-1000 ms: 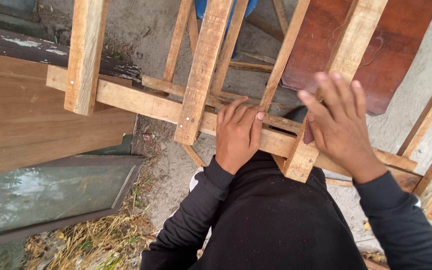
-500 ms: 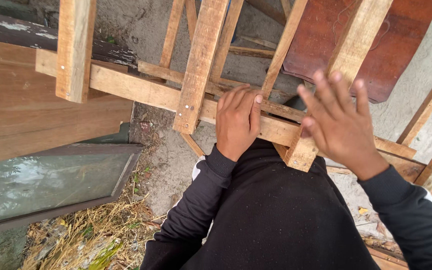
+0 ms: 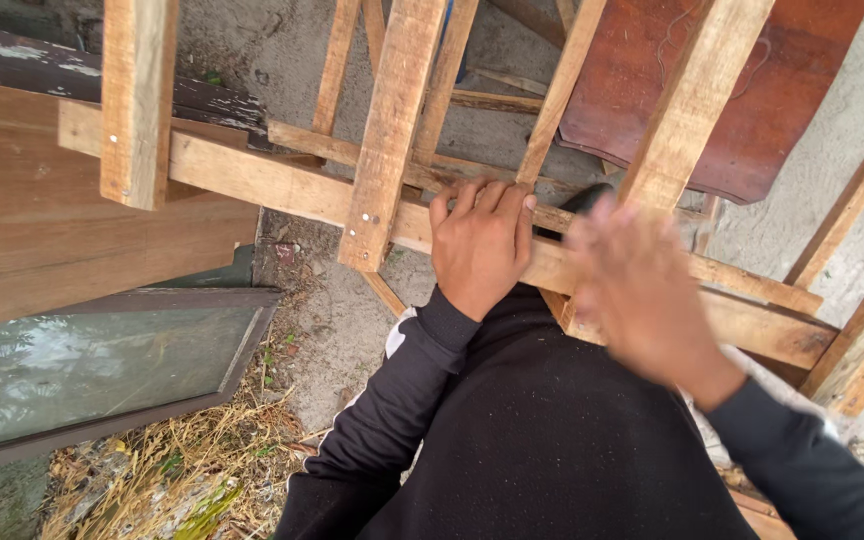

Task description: The person sands the rough wooden beams of a large furniture frame using a piece of sandpaper held by hand.

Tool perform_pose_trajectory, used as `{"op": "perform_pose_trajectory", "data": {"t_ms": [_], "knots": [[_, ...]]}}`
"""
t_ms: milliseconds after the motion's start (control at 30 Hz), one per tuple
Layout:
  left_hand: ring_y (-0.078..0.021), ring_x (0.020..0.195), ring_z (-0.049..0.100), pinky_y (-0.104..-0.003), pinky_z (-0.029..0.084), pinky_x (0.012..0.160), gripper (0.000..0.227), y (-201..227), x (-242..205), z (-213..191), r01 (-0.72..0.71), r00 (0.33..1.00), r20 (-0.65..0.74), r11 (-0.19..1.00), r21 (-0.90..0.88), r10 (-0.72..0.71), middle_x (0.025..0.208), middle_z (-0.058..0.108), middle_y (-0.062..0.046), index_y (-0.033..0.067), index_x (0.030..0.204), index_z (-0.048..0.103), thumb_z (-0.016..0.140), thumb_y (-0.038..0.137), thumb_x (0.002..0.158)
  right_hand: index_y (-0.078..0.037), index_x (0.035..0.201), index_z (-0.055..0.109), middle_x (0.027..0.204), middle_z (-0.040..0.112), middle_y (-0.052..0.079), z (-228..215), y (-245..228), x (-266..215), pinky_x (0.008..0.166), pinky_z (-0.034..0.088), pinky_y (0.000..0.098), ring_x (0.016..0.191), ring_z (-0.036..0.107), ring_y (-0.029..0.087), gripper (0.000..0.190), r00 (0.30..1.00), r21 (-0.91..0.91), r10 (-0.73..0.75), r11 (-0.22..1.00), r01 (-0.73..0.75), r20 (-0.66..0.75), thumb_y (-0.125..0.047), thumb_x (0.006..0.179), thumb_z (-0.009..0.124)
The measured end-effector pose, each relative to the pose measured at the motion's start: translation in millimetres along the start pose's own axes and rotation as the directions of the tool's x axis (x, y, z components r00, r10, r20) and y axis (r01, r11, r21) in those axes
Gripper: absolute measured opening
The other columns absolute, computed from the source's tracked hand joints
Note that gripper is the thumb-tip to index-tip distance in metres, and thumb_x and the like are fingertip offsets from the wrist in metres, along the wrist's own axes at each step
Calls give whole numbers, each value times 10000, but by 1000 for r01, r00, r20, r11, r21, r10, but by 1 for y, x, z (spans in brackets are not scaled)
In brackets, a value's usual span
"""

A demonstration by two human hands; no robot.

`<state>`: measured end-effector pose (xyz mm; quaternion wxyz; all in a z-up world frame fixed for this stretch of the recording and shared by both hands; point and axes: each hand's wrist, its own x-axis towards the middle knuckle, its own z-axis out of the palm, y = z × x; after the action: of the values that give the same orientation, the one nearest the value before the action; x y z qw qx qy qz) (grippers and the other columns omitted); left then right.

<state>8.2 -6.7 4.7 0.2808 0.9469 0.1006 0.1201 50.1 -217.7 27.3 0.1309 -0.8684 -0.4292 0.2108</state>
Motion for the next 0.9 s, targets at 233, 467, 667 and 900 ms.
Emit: {"op": "perform_pose_trajectory", "data": {"t_ms": [233, 467, 667, 900], "knots": [[-251, 1069, 664, -438, 407, 1031, 184, -4, -3, 2, -6, 1000, 14, 1000, -23, 6, 1032, 739, -50, 94, 1055, 740, 604, 217, 1039, -69, 1709, 149, 1732, 11, 163, -2, 51, 16, 1279, -71, 528, 1601, -23, 295, 666, 992, -263, 62, 961, -89, -108, -437, 1160, 235], [-248, 1004, 673, -421, 417, 944, 193, -1, 3, -4, -1, 1000, 1, 1000, -20, 1, 981, 740, -41, 91, 1026, 733, 623, 250, 1019, -159, 1670, 155, 1728, -32, 60, -4, 41, 7, 1277, -97, 490, 1600, -22, 236, 687, 986, -380, -164, 914, 141, -28, -517, 1094, 264], [-231, 936, 672, -426, 426, 953, 217, -1, 1, 1, 4, 1000, -30, 1000, 29, -3, 966, 739, -40, 101, 1064, 750, 631, 274, 1007, -108, 1631, 99, 1688, -75, 168, -4, 35, 30, 1223, -100, 522, 1556, -74, 323, 690, 995, -108, 99, 989, -96, 15, -509, 1079, 201], [-231, 866, 669, -414, 444, 927, 254, -3, -2, 7, 6, 999, -39, 1000, 23, -5, 965, 754, -43, 91, 1075, 763, 621, 293, 1015, -157, 1699, 90, 1725, -65, 113, -12, 60, 18, 1284, -97, 491, 1606, -79, 242, 632, 986, -346, -157, 930, 127, -60, -449, 1167, 267]]}}
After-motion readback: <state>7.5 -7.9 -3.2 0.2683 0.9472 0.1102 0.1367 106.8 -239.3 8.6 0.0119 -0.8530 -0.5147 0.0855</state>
